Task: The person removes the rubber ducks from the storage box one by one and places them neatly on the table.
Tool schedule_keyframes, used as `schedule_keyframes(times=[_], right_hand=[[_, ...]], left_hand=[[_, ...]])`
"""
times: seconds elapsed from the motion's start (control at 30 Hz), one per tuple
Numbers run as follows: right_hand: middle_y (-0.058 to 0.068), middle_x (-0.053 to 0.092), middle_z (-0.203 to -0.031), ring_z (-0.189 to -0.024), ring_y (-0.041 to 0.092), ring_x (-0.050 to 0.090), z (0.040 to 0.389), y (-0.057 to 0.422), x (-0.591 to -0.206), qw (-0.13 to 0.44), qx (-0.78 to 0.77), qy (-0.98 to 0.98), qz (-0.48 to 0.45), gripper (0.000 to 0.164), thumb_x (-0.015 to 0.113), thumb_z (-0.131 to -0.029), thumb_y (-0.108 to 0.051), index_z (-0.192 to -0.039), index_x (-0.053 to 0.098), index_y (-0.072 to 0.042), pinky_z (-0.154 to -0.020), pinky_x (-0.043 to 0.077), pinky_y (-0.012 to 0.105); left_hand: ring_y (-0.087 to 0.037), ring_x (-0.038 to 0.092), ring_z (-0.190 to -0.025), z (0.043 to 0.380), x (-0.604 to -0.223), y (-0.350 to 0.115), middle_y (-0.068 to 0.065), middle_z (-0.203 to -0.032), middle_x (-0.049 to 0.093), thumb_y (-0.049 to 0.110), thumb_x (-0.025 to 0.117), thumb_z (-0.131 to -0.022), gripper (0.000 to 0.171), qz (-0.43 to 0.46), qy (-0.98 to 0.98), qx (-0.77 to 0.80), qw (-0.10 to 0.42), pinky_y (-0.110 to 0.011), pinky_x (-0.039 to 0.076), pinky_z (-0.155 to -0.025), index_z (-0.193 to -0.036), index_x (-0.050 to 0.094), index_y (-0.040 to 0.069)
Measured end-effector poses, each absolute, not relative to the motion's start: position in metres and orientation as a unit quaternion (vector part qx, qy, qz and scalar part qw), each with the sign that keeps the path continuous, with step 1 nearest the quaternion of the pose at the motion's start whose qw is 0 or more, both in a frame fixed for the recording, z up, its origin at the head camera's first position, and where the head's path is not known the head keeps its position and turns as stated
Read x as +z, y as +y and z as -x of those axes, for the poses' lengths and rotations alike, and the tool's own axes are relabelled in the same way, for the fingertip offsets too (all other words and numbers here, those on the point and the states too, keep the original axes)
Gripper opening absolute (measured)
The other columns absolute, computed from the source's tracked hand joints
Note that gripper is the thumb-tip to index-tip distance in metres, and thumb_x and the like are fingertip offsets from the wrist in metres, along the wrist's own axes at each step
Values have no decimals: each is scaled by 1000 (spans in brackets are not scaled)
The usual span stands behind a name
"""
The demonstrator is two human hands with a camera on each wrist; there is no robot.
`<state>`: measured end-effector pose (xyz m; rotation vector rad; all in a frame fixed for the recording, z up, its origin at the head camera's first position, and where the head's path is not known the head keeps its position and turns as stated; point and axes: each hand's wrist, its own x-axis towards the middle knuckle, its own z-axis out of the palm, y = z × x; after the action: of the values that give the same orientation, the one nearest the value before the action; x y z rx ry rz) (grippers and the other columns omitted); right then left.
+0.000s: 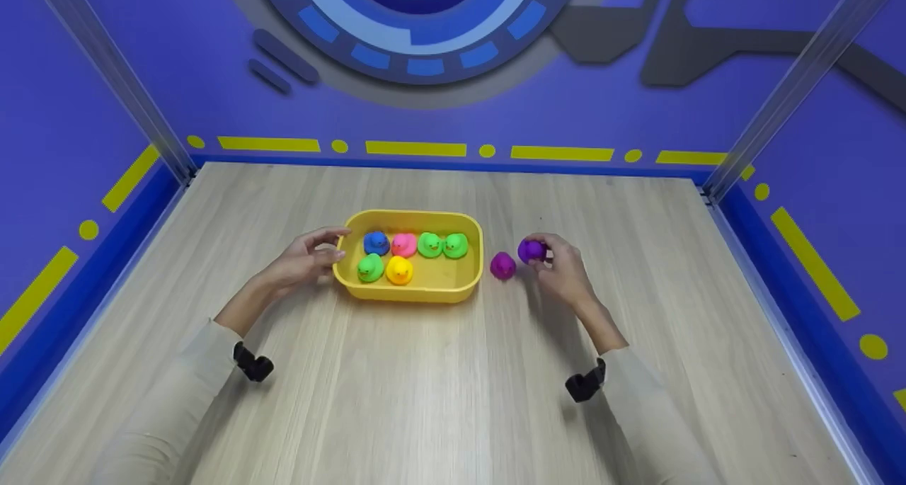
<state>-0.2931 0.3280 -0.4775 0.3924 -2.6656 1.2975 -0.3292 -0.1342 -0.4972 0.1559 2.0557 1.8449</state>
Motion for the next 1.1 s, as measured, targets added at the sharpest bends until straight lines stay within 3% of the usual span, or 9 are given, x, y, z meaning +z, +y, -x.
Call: schedule_keyframes(times=[0.37, 0.73, 1.1], right_hand=[[34, 60, -132, -124, 51, 58, 292, 333, -485, 46, 414, -902, -115, 38, 62, -92, 13, -130, 58, 12, -100, 51, 57], [37, 58, -133, -124, 54, 58, 292, 333, -497, 39, 419, -901, -105, 41, 66, -87, 17, -128, 60, 14, -100, 52, 53], [38, 59, -130, -119, 54, 61, 294, 336, -505, 5, 378, -920, -100, 41, 66, -89, 13, -129, 59, 11, -97, 54, 58]], left_hand=[[-17, 55, -93, 331, -497, -134, -12, -129, 43, 10, 66, -99, 53, -61, 732, 656, 175, -30, 56, -84, -149, 50, 9], [-19, 56, -99, 328, -497, -132, -13, -134, 43, 13, 66, -99, 51, -53, 741, 646, 177, -28, 57, -85, -149, 51, 14], [-15, 55, -88, 328, -499, -134, -9, -124, 44, 11, 65, -100, 51, -66, 743, 644, 171, -27, 53, -79, -148, 51, 10]])
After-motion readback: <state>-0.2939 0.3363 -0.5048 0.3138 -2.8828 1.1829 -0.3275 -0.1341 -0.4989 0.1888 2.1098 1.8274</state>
